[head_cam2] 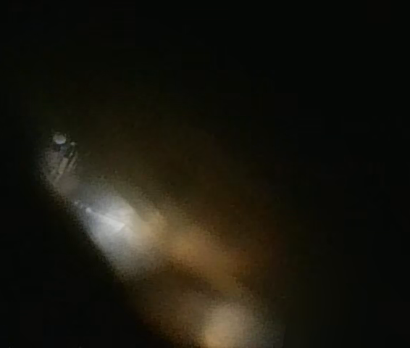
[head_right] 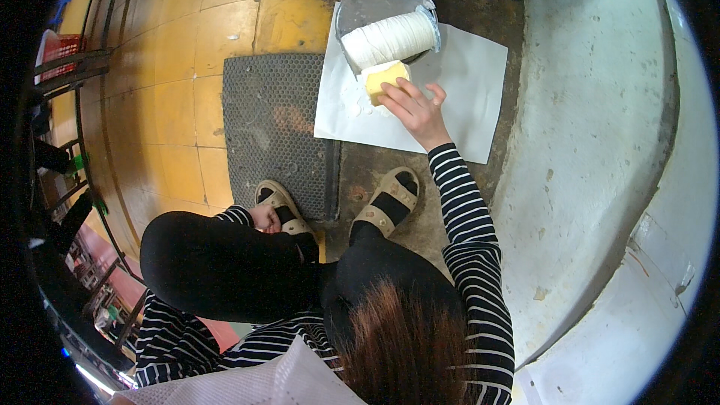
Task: The person sits on the floor and uses a yellow sponge to wipe a white spool of thread. They rotate the spool to clean different sides and also wipe the white paper beneath it.
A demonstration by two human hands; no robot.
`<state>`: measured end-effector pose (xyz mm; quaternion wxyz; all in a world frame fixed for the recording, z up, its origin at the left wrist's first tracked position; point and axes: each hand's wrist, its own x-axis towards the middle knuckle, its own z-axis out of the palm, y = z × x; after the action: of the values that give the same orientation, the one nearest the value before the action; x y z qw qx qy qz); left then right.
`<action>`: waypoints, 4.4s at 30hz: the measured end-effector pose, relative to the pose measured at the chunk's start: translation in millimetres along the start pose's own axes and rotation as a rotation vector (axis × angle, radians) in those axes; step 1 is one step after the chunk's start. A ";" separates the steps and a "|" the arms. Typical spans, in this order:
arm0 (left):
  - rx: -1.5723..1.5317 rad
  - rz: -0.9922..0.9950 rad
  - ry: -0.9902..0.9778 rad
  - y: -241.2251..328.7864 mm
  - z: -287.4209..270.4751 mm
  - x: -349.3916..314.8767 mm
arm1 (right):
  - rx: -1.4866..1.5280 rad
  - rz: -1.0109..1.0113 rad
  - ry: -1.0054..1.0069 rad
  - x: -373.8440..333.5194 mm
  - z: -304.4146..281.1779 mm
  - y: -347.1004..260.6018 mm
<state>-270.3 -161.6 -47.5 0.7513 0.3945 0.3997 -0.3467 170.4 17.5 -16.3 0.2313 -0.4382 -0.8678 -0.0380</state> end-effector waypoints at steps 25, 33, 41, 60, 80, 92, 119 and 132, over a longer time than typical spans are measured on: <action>-0.071 -0.017 -0.046 -2.7 -0.8 1.8 | 0.003 0.019 0.035 -4.4 3.7 -9.3; -0.042 -0.016 -0.021 -0.1 -0.4 0.7 | 0.022 0.115 0.058 -3.5 8.9 -6.2; -0.046 0.001 -0.032 -7.8 0.5 5.9 | 0.193 0.189 0.057 -9.2 10.7 -17.6; -0.073 -0.021 -0.025 -7.2 1.0 6.1 | 0.255 0.333 0.181 -6.0 25.8 -30.7; -0.087 -0.006 -0.036 -4.5 0.5 4.0 | 0.287 0.393 0.033 -5.7 24.2 -27.4; -0.054 0.047 -0.042 -7.1 -1.4 4.7 | 0.230 0.494 0.160 10.6 14.7 -13.1; -0.071 0.011 -0.046 -12.2 0.2 9.0 | 0.093 0.535 0.157 16.3 1.6 1.6; -0.062 0.020 -0.039 -9.5 0.2 7.1 | 0.077 0.518 0.204 31.4 -5.0 0.8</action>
<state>-275.1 -167.5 -56.6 0.7742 0.3683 0.3915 -0.3343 156.9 39.9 1.8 0.3362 -0.6302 -0.6998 0.0114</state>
